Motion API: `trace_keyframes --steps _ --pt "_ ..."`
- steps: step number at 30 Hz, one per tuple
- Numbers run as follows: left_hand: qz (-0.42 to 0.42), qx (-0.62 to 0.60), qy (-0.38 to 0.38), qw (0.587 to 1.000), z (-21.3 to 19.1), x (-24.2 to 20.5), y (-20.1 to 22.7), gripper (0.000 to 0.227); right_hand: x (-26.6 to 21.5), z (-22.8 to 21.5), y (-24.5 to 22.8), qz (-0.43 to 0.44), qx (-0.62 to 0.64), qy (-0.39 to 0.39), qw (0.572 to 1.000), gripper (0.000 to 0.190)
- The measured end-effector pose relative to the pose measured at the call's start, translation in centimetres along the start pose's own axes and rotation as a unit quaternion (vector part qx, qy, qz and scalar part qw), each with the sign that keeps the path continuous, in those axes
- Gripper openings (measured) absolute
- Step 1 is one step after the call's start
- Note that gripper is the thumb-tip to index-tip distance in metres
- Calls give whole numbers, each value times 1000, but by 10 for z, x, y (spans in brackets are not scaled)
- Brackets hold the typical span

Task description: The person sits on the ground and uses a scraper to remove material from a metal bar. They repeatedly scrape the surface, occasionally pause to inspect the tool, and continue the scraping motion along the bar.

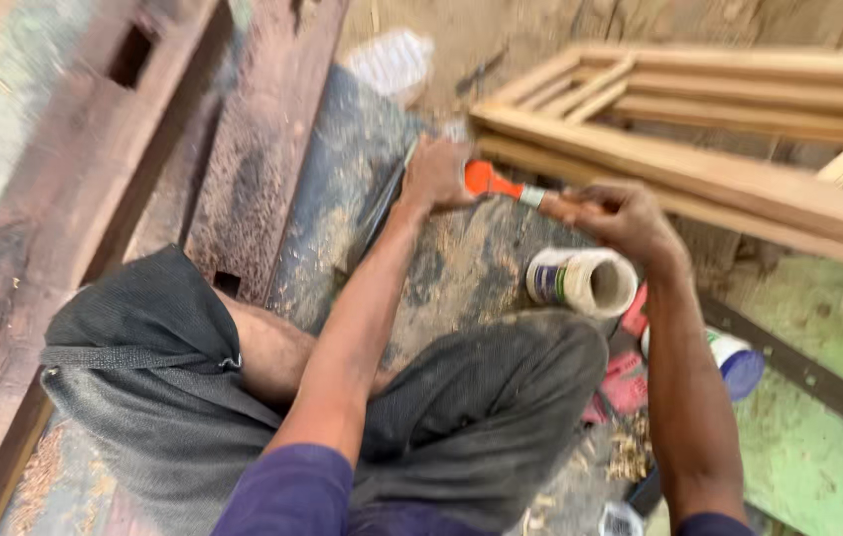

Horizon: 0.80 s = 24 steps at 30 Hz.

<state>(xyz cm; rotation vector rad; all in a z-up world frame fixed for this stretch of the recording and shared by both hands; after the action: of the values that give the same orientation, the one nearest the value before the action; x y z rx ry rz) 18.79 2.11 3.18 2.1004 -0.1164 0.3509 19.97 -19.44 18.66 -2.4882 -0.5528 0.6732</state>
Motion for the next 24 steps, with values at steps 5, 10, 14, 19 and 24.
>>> trace_keyframes --steps 5,10,14,19,24 --pt "-64 14 -30 997 0 -106 15 34 -54 45 -7 24 -150 -46 987 30" --pt "-152 -4 0 988 -27 -166 33 32 -77 62 -44 -153 -217 -50 963 39" --pt "-10 71 46 996 -17 -102 26 73 -44 42 -4 -9 -75 -75 994 27" --pt "-19 19 -35 999 -6 -28 3 73 -12 17 1 41 25 -27 998 43" --pt "-62 49 -1 997 -24 -129 23 57 -61 55 -25 -14 -107 -48 993 35"
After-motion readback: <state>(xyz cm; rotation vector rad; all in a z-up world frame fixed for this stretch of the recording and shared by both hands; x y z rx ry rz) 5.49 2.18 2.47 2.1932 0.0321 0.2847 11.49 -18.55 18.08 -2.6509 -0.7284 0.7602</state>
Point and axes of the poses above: each hand's wrist, its own x-axis towards the middle knuckle, its own z-axis out of the palm, y = z × x, the point moved 8 cm from there along x, towards the middle knuckle, and after that the axes turned 7 degrees about -x, right-handed, at the moved point
